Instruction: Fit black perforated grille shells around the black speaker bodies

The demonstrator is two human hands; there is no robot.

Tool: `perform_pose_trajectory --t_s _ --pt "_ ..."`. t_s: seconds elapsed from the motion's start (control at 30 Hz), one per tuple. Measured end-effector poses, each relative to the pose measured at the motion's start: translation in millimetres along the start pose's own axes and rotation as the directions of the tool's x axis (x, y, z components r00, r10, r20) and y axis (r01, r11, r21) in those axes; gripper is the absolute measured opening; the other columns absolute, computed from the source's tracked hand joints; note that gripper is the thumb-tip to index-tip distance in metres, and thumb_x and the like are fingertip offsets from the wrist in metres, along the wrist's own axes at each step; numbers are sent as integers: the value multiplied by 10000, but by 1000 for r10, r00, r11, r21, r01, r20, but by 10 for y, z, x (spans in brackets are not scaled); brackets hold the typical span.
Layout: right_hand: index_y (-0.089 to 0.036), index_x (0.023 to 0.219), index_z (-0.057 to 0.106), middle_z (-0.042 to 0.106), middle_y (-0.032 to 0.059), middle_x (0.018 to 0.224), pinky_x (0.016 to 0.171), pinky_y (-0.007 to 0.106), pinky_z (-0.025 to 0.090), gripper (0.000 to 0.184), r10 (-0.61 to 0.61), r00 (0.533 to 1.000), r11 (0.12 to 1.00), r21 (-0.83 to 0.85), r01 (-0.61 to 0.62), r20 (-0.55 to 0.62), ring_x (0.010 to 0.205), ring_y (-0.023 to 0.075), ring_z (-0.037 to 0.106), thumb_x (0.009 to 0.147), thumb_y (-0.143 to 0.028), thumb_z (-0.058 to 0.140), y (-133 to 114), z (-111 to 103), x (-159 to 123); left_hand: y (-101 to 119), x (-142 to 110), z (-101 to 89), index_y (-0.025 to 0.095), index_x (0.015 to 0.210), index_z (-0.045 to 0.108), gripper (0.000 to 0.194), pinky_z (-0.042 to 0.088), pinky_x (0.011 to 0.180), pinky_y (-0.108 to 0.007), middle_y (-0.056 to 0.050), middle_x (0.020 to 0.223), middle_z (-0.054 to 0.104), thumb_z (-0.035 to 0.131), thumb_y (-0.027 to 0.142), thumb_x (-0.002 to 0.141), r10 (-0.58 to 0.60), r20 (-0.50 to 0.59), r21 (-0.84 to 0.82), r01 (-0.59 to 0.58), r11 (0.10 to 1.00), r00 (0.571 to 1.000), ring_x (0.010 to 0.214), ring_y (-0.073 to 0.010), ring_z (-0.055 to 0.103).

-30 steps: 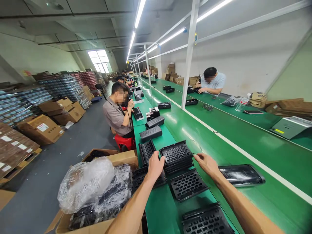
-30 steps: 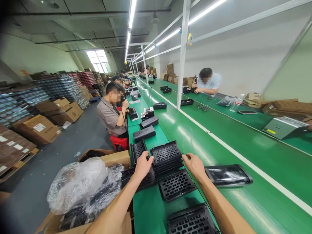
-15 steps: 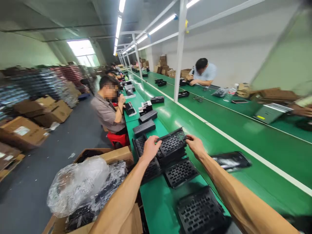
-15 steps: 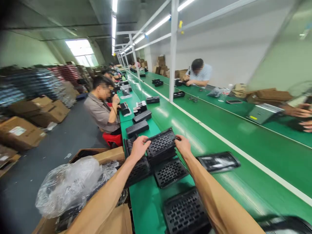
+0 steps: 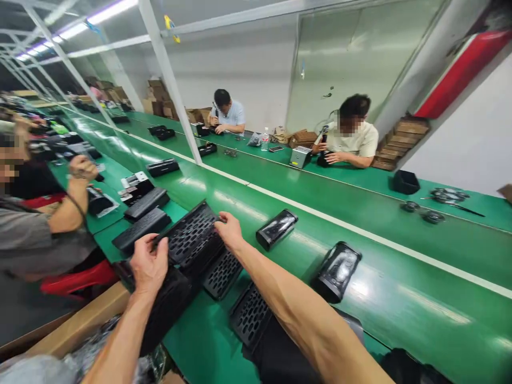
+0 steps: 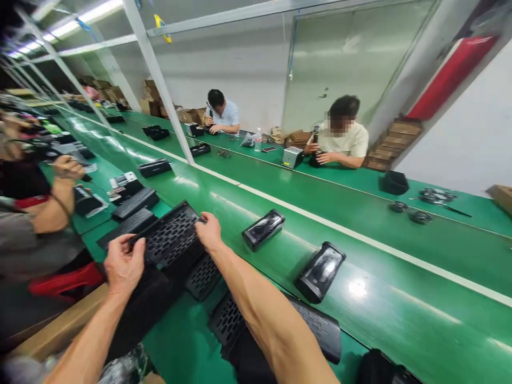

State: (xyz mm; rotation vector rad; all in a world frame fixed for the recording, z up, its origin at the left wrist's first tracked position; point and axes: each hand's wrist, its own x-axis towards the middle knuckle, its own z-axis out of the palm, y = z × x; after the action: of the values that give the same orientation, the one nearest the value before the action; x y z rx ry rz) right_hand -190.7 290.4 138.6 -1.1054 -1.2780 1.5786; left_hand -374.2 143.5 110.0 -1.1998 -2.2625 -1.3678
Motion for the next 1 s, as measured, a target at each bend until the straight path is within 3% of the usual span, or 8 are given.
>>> perform_pose_trajectory --t_s 0.1,0.3,0.43,0.73,0.83,0.93,0.97,1.0 --pt "-189 1347 595 624 109 1334 899 453 593 398 77 997 964 257 -69 -21 1090 256 667 995 -344 697 -111 -172 -277 363 -91 -156 167 1163 634 320 596 809 -329 -109 1076 717 611 415 962 271 -33 35 -270 962 962 936 -223 712" --pt "-341 1314 520 676 77 1251 932 557 584 528 238 969 778 583 -232 68 1117 297 697 897 -582 736 -86 -1050 -1491 1060 -439 -507 216 1282 579 296 634 886 -377 -122 1134 721 641 274 999 774 -59 -167 -771 615 630 1074 -236 721" --pt "-434 1294 594 698 51 1286 998 684 513 582 411 906 472 826 -309 104 1186 360 686 808 -679 800 122 -1460 -2532 1532 -868 -717 213 1099 673 150 668 802 -349 -93 1041 742 649 187 954 911 -10 -328 -861 387 413 997 -221 721" --pt "-199 1308 717 789 160 1148 1063 627 501 591 386 893 473 781 -407 232 1184 398 698 847 -561 782 412 -1941 -3404 2228 -1881 -934 334 852 727 219 610 938 -238 93 1148 771 642 172 973 982 101 -747 -664 -32 -161 924 -121 693" --pt "-168 1306 720 791 186 1134 1059 638 500 666 405 893 467 795 -386 196 1156 420 710 768 -537 852 513 -2122 -3620 2220 -1984 -1035 312 978 724 169 583 1034 -300 39 1115 783 625 176 992 990 134 -877 -470 99 -42 930 -134 717" --pt "-158 1273 733 792 199 1119 1061 648 493 688 463 867 437 804 -403 183 1142 434 716 699 -492 911 547 -2202 -3816 2118 -2163 -987 271 1214 673 230 596 1007 -390 -73 1162 770 638 354 1002 739 508 -800 -74 595 442 1063 -216 724" --pt "-159 1267 734 793 200 1118 1060 651 493 688 483 857 425 807 -410 181 1138 436 718 686 -477 921 553 -2205 -3869 2090 -2254 -931 249 1258 655 313 602 977 -403 -104 1194 759 632 422 998 519 686 -668 158 727 511 1100 -242 717" --pt "-159 1261 734 792 199 1121 1058 653 494 684 501 847 414 810 -415 178 1136 437 719 680 -464 925 559 -2198 -3915 2071 -2354 -863 229 1275 649 371 601 962 -404 -121 1224 749 620 471 995 294 834 -495 395 774 467 1126 -256 710"
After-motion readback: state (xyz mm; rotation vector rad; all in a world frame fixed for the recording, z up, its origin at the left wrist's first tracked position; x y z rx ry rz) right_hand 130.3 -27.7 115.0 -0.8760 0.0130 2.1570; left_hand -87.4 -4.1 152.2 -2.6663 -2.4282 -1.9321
